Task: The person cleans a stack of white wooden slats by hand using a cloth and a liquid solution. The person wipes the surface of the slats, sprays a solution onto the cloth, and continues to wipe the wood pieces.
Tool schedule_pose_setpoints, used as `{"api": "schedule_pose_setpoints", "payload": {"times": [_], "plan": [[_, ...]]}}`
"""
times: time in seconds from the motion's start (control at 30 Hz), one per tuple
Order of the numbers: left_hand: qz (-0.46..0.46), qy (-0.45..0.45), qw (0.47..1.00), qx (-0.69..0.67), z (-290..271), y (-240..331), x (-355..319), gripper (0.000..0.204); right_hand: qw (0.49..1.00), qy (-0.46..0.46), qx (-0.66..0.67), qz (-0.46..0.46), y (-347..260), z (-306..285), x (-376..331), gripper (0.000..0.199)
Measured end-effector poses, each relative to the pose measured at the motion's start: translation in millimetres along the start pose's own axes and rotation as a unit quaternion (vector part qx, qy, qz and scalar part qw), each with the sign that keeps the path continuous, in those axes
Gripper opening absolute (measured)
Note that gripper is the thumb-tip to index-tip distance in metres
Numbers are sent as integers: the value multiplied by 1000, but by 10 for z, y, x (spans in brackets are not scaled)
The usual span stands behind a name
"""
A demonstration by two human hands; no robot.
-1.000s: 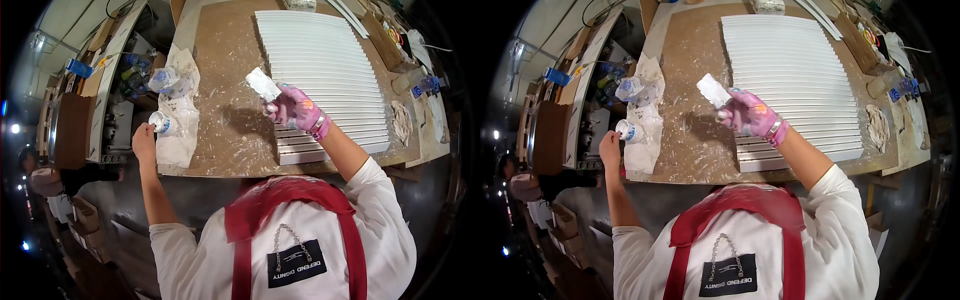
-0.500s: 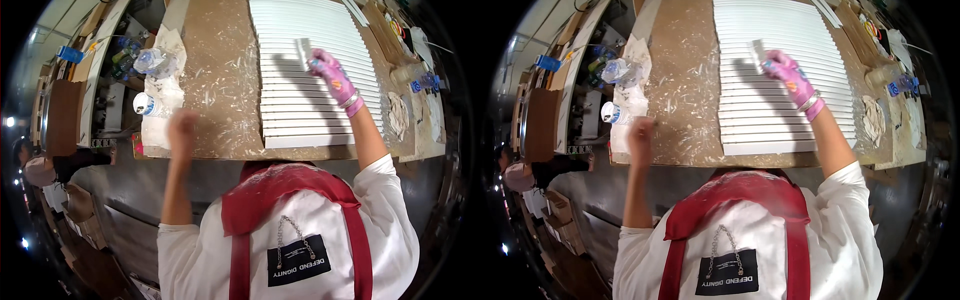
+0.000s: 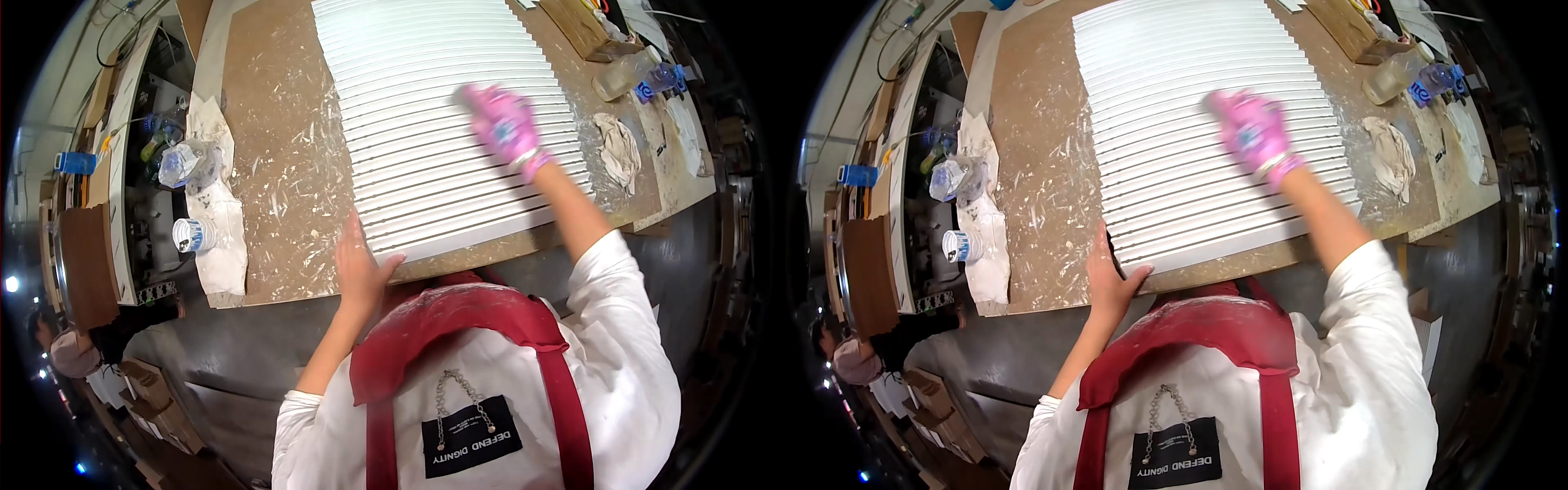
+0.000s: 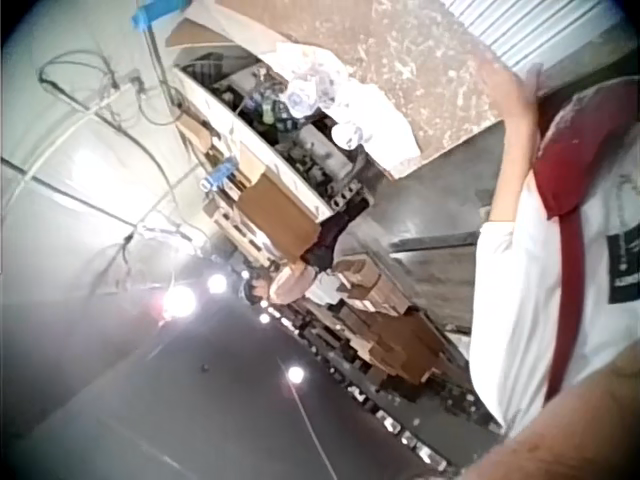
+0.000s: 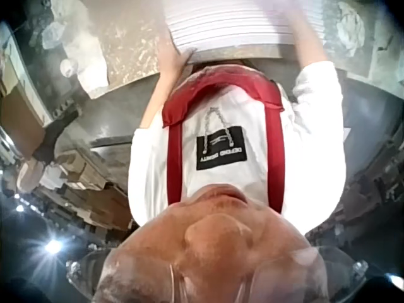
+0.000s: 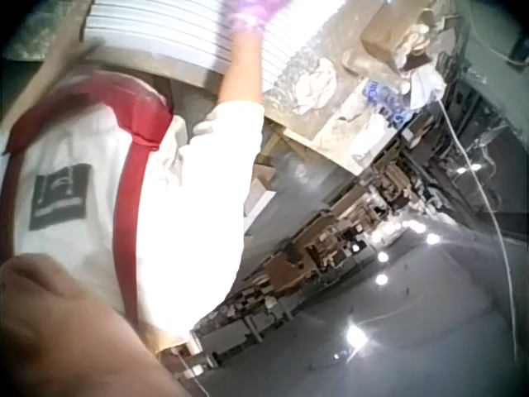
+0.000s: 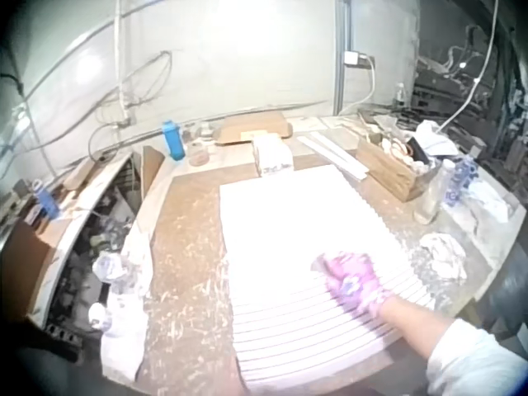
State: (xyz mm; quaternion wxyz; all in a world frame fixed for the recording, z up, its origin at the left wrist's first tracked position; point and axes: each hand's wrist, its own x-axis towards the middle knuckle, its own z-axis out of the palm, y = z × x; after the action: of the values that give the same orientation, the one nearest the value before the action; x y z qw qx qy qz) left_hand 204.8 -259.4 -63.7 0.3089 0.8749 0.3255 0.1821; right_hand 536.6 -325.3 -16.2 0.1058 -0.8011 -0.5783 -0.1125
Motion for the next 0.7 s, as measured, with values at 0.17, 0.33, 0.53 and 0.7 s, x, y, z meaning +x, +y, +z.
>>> {"api": "schedule_pose_setpoints", "payload": {"times": [0.17, 0.33, 0.53, 0.7], "plan": [[-30, -31, 998, -49, 62, 11, 39, 98, 923, 69, 324, 194, 1015, 347, -104, 33], [-53, -21, 998, -6, 55, -53, -97, 94, 968, 81, 155, -179, -632, -24, -161, 27], [-84, -30, 994, -60, 84, -11, -77, 93, 982, 26, 111, 154, 1567, -131, -449, 18], [-109, -37, 990, -77, 96, -45, -96, 90, 997, 5, -81, -13, 854, -5, -467, 23]]}}
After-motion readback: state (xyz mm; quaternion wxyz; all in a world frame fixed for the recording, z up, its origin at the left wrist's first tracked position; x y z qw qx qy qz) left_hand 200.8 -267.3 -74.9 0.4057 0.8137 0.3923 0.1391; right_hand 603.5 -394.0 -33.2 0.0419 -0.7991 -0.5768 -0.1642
